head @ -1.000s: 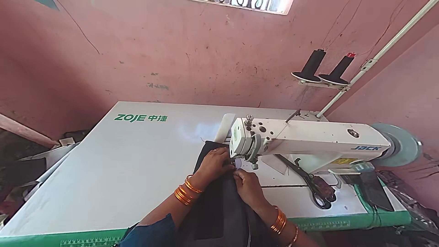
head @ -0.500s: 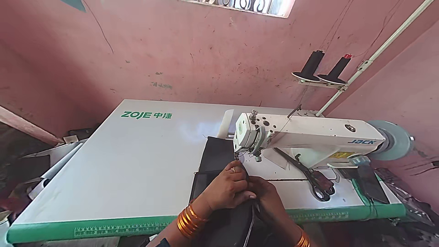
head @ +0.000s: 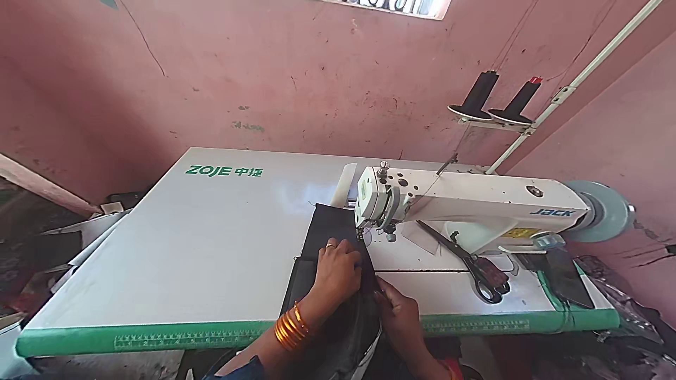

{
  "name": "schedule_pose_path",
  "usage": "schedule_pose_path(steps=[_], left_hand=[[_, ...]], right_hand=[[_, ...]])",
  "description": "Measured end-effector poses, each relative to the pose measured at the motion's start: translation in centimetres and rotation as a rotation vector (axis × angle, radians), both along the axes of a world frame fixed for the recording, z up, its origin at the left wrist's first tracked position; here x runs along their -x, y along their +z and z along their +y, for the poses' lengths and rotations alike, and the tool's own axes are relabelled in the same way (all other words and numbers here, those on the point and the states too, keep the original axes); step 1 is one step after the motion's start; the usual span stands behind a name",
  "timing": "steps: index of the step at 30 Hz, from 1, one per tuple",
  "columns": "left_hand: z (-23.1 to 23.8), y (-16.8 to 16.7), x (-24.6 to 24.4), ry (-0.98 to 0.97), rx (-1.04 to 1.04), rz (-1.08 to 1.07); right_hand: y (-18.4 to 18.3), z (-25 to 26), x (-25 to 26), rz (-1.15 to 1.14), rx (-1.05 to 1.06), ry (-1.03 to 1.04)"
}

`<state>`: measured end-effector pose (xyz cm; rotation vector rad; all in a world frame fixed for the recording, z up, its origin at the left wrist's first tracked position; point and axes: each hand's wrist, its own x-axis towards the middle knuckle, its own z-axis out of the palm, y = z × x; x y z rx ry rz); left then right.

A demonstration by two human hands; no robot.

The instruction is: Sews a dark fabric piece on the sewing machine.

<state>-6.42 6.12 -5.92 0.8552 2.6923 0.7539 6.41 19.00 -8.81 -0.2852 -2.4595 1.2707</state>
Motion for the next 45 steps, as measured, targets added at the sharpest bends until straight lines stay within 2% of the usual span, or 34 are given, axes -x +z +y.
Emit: schedule_pose_path(steps=[3, 5, 7, 10, 15, 21, 27, 32, 34, 35, 36, 38, 39, 40, 42, 44, 45], left_hand=[[-0.6, -3.6, -0.8, 0.066, -0.256, 0.252], [-0.7, -2.8, -0.5, -0.026, -0.194, 0.2], [-0.9, -2.1, 0.5, -0.19, -0.105, 0.15], [-1.6, -1.9, 2.4, -0.374, -0.038, 0.147], [-1.7, -1.7, 3.7, -0.391, -0.075, 0.125], [-0.2, -1.3, 6.4, -0.283, -0.051, 0.087], [1.0, 0.2, 9.8, -0.157, 0.019, -0.022], [0.7, 0.8, 12.1, -0.301, 0.071, -0.051], [-0.2, 1.8, 11.5, -0.397, 0.115, -0.017], [-0.9, 2.9, 10.6, -0.438, 0.147, -0.006], [-1.6, 3.8, 9.4, -0.487, 0.141, 0.021], [-3.0, 4.3, 6.8, -0.61, -0.001, 0.065], [-3.6, 4.2, 5.7, -0.665, -0.068, 0.03], [-4.0, 4.0, 4.9, -0.678, -0.082, -0.011], [-4.2, 4.2, 4.6, -0.606, 0.081, -0.133], [-3.0, 4.3, 4.7, -0.446, 0.279, -0.253], [-2.1, 4.1, 4.2, -0.367, 0.308, -0.223]], right_hand=[[-0.7, -0.3, -0.3, 0.114, -0.382, 0.068], [-0.3, -0.4, -0.3, 0.059, -0.482, 0.117], [0.7, -0.6, -0.3, -0.087, -0.418, 0.165], [1.2, -1.2, 0.1, -0.22, -0.209, 0.165], [1.3, -1.5, 0.9, -0.268, 0.097, 0.074], [0.3, -0.5, 3.8, -0.074, -0.114, 0.068], [0.5, 0.4, 7.8, -0.035, -0.193, 0.073], [0.7, 0.9, 9.5, -0.068, -0.216, 0.107], [1.0, 1.2, 9.6, -0.12, -0.109, 0.092], [1.1, 1.4, 9.6, -0.166, 0.043, 0.07], [1.2, 1.5, 9.3, -0.217, 0.285, 0.034], [1.4, 1.1, 7.8, -0.261, 0.8, -0.083], [1.5, 0.7, 6.6, -0.277, 0.914, -0.118], [1.5, 0.3, 5.4, -0.28, 0.938, -0.121], [1.5, -0.7, 3.5, -0.25, 0.864, -0.094], [1.6, -1.4, 2.5, -0.2, 0.697, -0.094], [1.5, -1.7, 2.2, -0.165, 0.576, -0.093]])
